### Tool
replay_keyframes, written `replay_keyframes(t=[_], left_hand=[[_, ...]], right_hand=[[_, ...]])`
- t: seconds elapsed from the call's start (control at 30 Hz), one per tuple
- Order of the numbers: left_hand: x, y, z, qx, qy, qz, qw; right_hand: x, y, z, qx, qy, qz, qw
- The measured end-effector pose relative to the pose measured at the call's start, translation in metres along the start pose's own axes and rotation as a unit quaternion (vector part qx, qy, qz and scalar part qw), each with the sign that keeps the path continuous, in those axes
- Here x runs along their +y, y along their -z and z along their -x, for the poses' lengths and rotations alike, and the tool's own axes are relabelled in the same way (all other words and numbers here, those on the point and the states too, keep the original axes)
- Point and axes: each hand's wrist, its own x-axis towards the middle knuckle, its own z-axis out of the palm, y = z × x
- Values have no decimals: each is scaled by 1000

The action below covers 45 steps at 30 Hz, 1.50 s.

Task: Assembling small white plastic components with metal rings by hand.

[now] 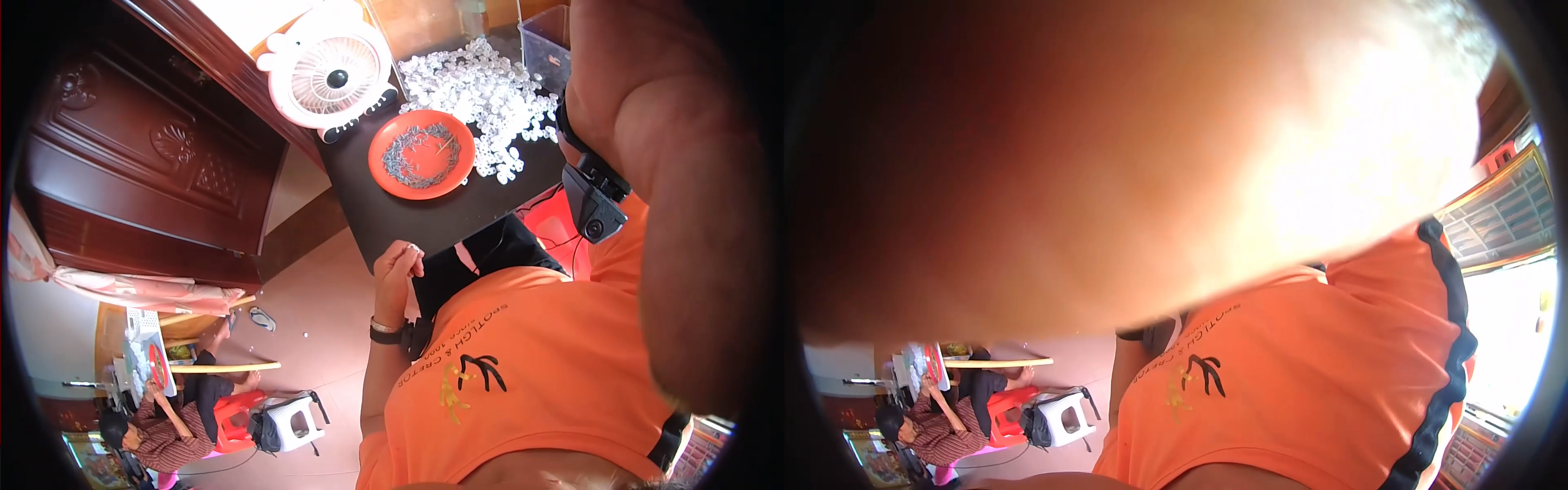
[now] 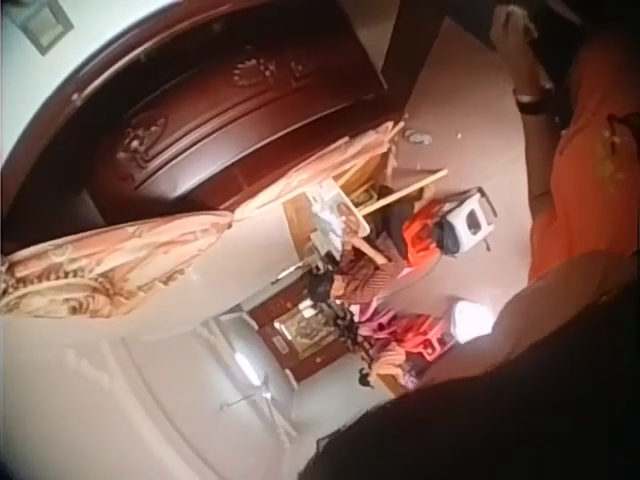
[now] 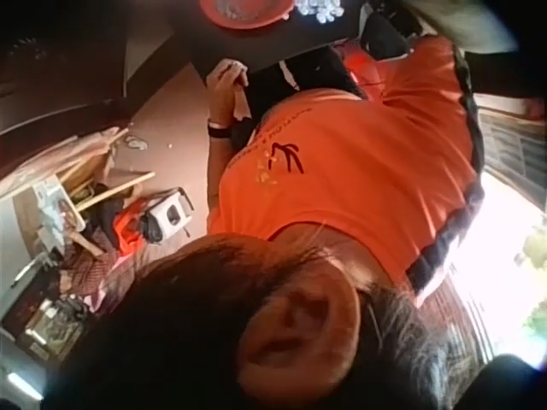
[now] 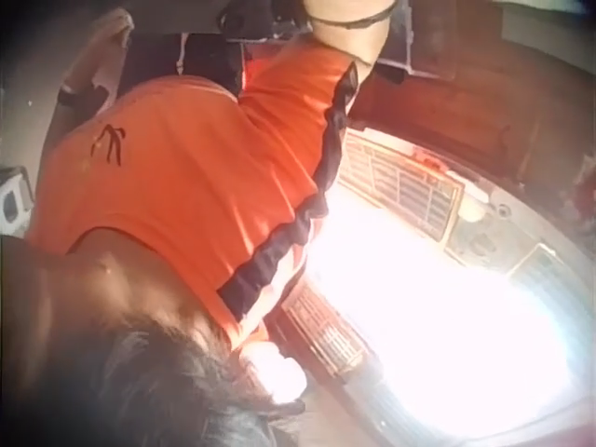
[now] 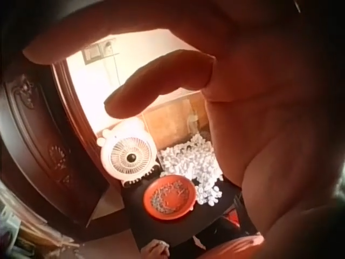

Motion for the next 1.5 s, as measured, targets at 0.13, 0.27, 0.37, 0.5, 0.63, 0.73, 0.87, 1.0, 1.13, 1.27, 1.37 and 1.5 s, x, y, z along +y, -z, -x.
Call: replay_keyframes(t=[0.13, 0.27, 0.37, 0.5, 0.63, 0.73, 0.87, 1.0, 1.13, 1.27, 1.37, 1.5], left_hand=[[-8, 2, 0, 43, 13, 28, 999], [3, -18, 3, 92, -25, -28, 995], [0, -14, 3, 74, -30, -44, 996], [-83, 23, -23, 77, 92, 62, 991], [-32, -41, 14, 57, 1, -50, 997], [-12, -23, 21, 52, -51, -110, 991], [-19, -8, 19, 99, -62, -132, 984], [1, -16, -3, 122, -17, -25, 992], [-6, -3, -5, 136, -24, -47, 989], [3, -30, -9, 175, -24, 50, 983], [13, -45, -6, 169, -52, -3, 984], [8, -52, -16, 138, -18, 16, 990]], right_hand=[[15, 3, -27, 6, 48, -32, 998], [26, 14, -64, 51, 112, -52, 991], [15, 19, -99, 98, 162, -69, 979], [-12, 43, -141, 130, 215, -63, 966], [-31, 80, -153, 109, 234, -46, 965], [-11, 68, -148, 75, 226, -33, 971], [37, 61, -105, -24, 147, -58, 987], [55, 44, -55, -77, 26, -105, 991], [75, 34, -21, -127, -28, -139, 982], [78, 52, -23, -176, -42, -142, 973], [71, 62, -26, -181, -31, -126, 975], [65, 69, -61, -158, 34, -96, 982]])
